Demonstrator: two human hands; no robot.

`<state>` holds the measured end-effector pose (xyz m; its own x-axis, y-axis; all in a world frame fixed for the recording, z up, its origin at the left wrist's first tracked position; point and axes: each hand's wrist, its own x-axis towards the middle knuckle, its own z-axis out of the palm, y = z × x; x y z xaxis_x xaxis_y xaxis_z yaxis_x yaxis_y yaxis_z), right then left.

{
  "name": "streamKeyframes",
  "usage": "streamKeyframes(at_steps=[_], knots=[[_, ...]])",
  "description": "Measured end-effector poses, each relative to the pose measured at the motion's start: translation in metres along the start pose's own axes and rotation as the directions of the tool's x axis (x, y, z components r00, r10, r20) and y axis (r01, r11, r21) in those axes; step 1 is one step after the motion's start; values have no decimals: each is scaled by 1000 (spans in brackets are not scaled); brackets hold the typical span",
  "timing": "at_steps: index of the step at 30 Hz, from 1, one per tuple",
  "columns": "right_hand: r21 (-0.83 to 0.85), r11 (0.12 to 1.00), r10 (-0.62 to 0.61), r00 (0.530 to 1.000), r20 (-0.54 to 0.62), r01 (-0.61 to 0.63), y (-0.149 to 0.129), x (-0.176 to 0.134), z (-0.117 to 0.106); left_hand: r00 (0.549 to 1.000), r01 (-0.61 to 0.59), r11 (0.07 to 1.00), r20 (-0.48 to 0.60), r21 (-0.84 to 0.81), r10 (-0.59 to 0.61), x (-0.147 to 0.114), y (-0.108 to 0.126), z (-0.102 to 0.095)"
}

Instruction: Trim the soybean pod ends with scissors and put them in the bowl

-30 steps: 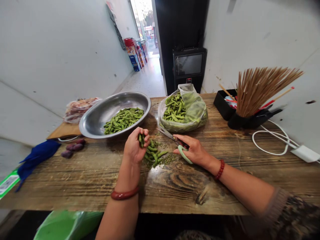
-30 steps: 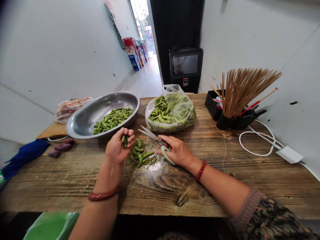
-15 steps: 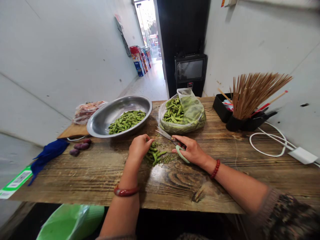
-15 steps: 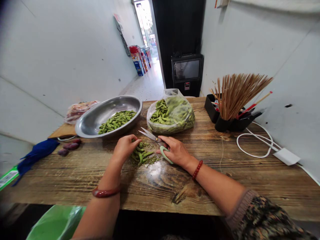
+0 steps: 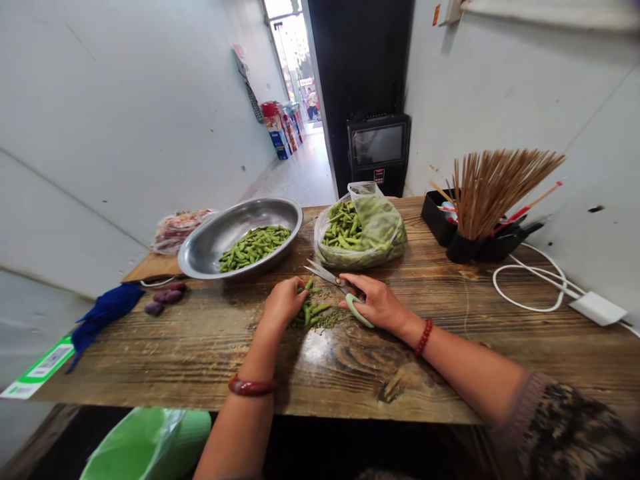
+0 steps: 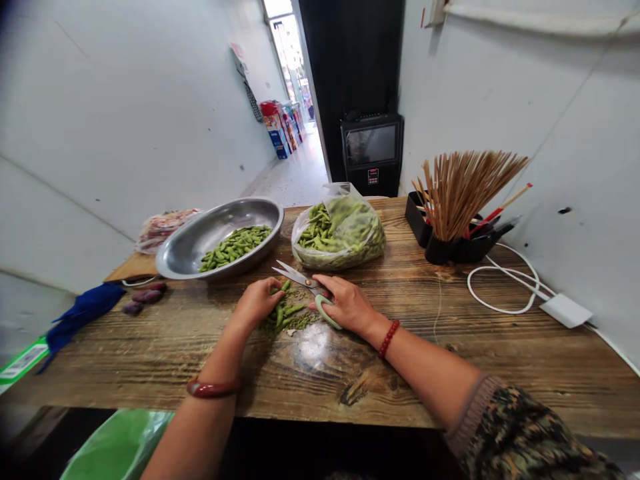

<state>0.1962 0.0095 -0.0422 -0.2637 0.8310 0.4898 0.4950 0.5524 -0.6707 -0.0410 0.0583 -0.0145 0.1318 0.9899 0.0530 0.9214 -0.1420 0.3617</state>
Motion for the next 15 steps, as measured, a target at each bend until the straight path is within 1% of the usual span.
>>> streamKeyframes(at_steps=[2, 3, 4, 5, 6, 8, 9, 10, 11, 15], knots=[[4, 1000, 7, 1000, -7, -7, 1, 0, 0, 998, -32, 985, -55, -170, 23, -2, 0, 0], [6, 1000, 10, 1000, -11, -10, 2, 0, 0, 996, -47, 955, -80, -294, 25, -3, 1, -1], [7, 1000, 13, 1000, -14, -13, 2, 0, 0, 996, -53, 900, -93, -433, 14, -5, 2, -2], [11, 1000, 16, 1000, -18, -16, 3, 0, 1, 996, -44, 817, -85, -575, -7, -7, 4, -4], [15, 1000, 18, 1000, -19, -18, 3, 0, 1, 998, -18, 711, -55, -702, -29, -9, 6, -5], [27, 999, 18, 1000, -19, -17, 3, 0, 1, 998, 59, 482, 44, -874, -43, -13, 11, -9], [35, 999, 19, 1000, -19, -19, 3, 0, 1, 996, 93, 386, 89, -918, -27, -15, 14, -11], [45, 999, 22, 1000, -19, -21, 2, 0, 1, 992, 117, 314, 124, -942, 0, -17, 17, -13], [56, 998, 26, 1000, -17, -25, 2, 0, 1, 989, 133, 263, 145, -956, 27, -18, 20, -14], [81, 996, 41, 999, 12, -42, 2, 0, 2, 978, 175, 142, 188, -974, 88, -21, 27, -18]])
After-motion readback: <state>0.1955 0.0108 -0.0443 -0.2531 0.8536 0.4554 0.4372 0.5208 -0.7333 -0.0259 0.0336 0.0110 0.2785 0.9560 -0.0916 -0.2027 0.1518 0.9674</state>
